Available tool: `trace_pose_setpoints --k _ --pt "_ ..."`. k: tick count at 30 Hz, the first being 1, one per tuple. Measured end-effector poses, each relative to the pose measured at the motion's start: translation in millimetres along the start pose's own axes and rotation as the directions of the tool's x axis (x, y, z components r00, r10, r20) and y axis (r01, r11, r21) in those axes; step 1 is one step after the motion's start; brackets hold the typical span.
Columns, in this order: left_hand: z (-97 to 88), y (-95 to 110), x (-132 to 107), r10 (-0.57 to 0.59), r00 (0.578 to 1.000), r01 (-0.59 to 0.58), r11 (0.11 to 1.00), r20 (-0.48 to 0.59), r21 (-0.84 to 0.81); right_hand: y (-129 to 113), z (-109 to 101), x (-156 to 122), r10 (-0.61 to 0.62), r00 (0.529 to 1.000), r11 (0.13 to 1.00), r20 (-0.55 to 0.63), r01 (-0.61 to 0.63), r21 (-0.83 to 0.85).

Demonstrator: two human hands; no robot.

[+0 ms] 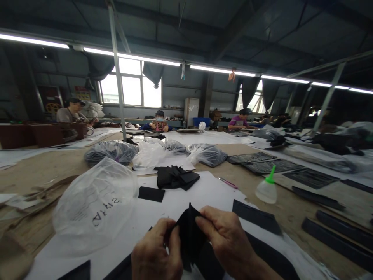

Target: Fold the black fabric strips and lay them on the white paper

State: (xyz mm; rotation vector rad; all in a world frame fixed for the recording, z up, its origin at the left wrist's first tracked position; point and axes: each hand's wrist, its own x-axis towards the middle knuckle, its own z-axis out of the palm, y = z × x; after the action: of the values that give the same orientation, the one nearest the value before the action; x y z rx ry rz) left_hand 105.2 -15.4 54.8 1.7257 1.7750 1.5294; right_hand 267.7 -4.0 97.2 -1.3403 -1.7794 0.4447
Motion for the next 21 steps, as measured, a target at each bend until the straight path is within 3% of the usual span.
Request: trace_pose_setpoints --k 1,2,3,4,5,6,9,13,17,21 --pt "-13.0 -6 12 -0.051 0.999 0.051 0.999 -0.001 0.003 8 -8 6 0.055 0.998 0.998 -0.038 -0.056 -0.005" --pt "-27.7 -13 24 -0.212 0.977 0.212 0.977 -0.033 -0.008 17 -19 14 0.191 0.974 0.981 -0.123 -0.191 0.011" --pt "-42.9 -21 37 -0.308 0.943 0.310 0.951 -0.123 -0.004 28 -31 21 0.260 0.941 0.965 -0.216 -0.261 0.025" --pt "-57.2 -30 48 -0.374 0.898 0.379 0.925 -0.234 -0.022 39 -44 28 0.299 0.908 0.952 -0.292 -0.303 0.032" --pt "-69.2 -38 57 -0.493 0.804 0.470 0.869 -0.331 -0.153 50 -55 34 0.323 0.879 0.942 -0.350 -0.332 0.035" --pt "-78.0 -45 62 -0.577 0.743 0.518 0.817 -0.339 -0.256 59 -65 39 0.341 0.855 0.935 -0.391 -0.353 0.043" --pt "-82.0 -55 65 -0.599 0.764 0.491 0.781 -0.240 -0.386 76 -72 48 0.385 0.817 0.920 -0.430 -0.377 0.107" --pt "-57.6 -54 58 -0.586 0.806 0.459 0.704 -0.079 -0.541 75 -52 53 0.426 0.830 0.905 -0.361 -0.389 0.174" --pt "-38.0 -55 60 -0.607 0.794 0.513 0.631 0.041 -0.582 70 -29 63 0.479 0.852 0.838 -0.213 -0.370 0.402" --pt "-21.3 -61 64 -0.619 0.781 0.549 0.614 0.087 -0.567 82 -7 76 0.518 0.851 0.743 -0.084 -0.400 0.537"
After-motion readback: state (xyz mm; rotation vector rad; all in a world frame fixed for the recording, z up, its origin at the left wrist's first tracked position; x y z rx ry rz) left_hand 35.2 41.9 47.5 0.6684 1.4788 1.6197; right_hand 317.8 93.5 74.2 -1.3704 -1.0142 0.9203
